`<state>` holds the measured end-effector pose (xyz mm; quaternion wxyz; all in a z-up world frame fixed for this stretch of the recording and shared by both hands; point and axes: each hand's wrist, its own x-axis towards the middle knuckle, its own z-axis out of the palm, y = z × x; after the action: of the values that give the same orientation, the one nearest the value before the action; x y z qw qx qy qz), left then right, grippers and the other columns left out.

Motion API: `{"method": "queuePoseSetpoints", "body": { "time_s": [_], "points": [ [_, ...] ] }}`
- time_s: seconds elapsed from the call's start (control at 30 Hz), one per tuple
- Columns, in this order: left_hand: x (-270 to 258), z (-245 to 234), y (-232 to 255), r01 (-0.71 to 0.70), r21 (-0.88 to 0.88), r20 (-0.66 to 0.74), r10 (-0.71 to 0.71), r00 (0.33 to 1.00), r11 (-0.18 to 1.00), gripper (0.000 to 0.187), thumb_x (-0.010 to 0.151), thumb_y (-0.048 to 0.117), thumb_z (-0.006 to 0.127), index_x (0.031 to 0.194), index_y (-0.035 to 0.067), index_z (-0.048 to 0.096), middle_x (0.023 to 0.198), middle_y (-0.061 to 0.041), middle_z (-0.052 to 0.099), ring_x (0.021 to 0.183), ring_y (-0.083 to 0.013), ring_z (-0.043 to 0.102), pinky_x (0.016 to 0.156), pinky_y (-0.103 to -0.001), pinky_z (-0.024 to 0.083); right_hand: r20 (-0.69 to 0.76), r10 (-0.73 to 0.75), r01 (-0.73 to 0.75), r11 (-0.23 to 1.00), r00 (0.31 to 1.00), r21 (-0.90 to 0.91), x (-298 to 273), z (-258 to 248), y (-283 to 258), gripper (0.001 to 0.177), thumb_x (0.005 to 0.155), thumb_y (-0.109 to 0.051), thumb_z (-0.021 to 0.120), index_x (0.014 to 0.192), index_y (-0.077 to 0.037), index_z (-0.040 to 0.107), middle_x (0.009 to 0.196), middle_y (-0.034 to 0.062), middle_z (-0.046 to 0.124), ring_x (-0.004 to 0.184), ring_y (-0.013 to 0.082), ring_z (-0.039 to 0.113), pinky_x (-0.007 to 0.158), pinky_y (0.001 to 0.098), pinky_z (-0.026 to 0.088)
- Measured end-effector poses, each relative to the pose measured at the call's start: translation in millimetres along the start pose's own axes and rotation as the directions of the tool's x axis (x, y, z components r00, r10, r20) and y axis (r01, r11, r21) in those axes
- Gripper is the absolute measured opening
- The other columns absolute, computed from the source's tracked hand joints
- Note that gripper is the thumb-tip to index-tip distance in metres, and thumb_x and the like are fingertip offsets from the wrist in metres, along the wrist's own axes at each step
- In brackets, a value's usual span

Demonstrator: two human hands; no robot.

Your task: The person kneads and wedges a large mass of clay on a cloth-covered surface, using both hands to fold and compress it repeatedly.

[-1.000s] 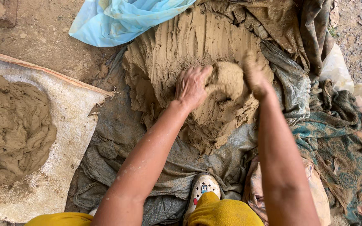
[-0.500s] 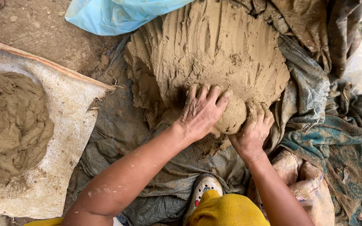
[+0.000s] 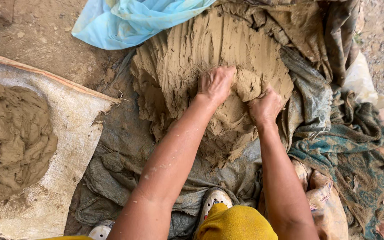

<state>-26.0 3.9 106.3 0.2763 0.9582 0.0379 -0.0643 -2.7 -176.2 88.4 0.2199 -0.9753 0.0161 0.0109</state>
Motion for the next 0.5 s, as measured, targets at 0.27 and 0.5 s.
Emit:
{"method": "queuePoseSetpoints", "body": {
  "time_s": [0.27,0.5],
  "points": [
    [-7,-34,-9,-0.062,-0.053,0.267,0.073,0.961,0.997,0.065,0.085,0.015,0.072,0.139,0.009,0.038,0.15,-0.028,0.039,0.132,-0.0382,0.048,0.109,-0.054,0.041,0.023,-0.607,0.53,0.712,0.795,0.46,-38,-59,-1,0.127,0.071,-0.007,0.093,0.166,-0.01,0.01,0.158,0.0348,0.028,0.141,0.0412,0.03,0.107,0.0623,0.036],
    [12,2,-10,0.059,-0.212,0.259,-0.002,0.966,0.975,0.099,0.085,-0.014,0.047,0.165,0.038,0.019,0.158,-0.028,0.027,0.123,-0.0378,0.058,0.097,-0.05,0.059,0.263,0.002,-0.175,0.752,0.965,0.635,8,2,33,0.058,0.096,-0.04,0.068,0.144,-0.008,0.06,0.126,0.0143,0.071,0.114,0.0221,0.062,0.101,0.0477,0.047]
  ]
}}
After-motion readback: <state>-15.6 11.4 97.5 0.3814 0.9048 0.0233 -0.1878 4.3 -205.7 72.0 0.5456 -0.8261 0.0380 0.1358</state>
